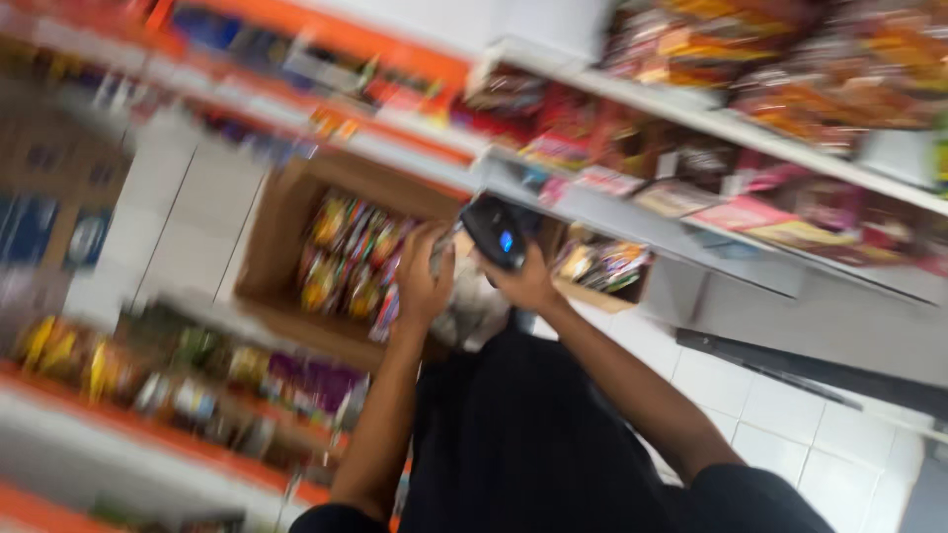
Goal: The person scans packets of instant noodles and small cartons using a handheld scanner and places them onto convenience store shelves, taking items from a cardboard box on the floor.
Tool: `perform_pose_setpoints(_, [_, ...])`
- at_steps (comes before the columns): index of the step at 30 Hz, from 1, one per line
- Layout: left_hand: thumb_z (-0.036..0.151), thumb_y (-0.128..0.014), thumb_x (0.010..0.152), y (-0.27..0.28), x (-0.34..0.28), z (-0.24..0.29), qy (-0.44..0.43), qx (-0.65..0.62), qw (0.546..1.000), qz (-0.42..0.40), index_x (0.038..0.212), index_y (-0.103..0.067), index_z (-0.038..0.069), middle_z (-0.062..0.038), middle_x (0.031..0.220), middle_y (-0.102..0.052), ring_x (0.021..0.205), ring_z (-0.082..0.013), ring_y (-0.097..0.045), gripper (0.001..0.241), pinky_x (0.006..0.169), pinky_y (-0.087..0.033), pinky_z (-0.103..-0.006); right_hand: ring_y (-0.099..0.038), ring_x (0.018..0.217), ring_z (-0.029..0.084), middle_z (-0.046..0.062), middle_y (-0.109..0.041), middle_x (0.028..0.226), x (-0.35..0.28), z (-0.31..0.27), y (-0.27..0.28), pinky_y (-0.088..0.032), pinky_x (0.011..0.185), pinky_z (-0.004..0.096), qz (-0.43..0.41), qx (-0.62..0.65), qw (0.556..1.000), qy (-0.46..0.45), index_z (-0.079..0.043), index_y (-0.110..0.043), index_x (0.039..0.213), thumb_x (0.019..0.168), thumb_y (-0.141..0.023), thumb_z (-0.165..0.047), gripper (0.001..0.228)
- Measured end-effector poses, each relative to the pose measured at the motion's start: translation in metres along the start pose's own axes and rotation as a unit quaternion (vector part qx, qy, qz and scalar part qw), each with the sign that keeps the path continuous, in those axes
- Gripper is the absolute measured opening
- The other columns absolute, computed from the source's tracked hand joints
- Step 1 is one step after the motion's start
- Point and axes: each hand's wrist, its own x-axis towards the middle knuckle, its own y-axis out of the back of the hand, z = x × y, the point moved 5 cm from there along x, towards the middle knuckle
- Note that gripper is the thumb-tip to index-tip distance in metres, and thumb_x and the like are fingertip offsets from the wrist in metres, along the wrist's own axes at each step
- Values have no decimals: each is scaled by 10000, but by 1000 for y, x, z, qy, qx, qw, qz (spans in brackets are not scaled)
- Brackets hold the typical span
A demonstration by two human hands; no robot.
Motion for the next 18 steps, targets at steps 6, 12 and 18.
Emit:
perform_pose_setpoints(6, [198, -666, 928, 59, -112, -131, 200, 109, 970, -80, 1263, -648, 73, -231, 1174, -671, 1081, -437, -642, 358, 904, -526, -493, -691, 1040, 125, 68, -747, 1177, -13, 99, -103, -561, 929, 319, -139, 130, 959, -213, -42, -652, 1342, 1005, -735, -284, 423])
perform_pose_setpoints(12, [293, -734, 855, 56, -162, -225, 323, 158, 899, -249, 1275, -645, 59, -265, 1101, -688, 1041, -439, -655, 490, 900, -522, -521, -735, 895, 245, 98, -714, 1267, -36, 112, -139, -619, 773, 364, -129, 184, 909, -352, -61, -582, 1394, 952, -721, -281, 513])
perform_pose_setpoints(18, [385, -719, 909, 58, -124, -286, 404, 98, 890, -185, 1270, -656, 43, -249, 1147, -710, 1094, -392, -669, 502, 973, -517, -469, -716, 1052, 227, 124, -682, 1357, -34, 104, -137, -634, 759, 372, -144, 140, 927, -316, -8, -576, 1426, 1003, -693, -251, 502])
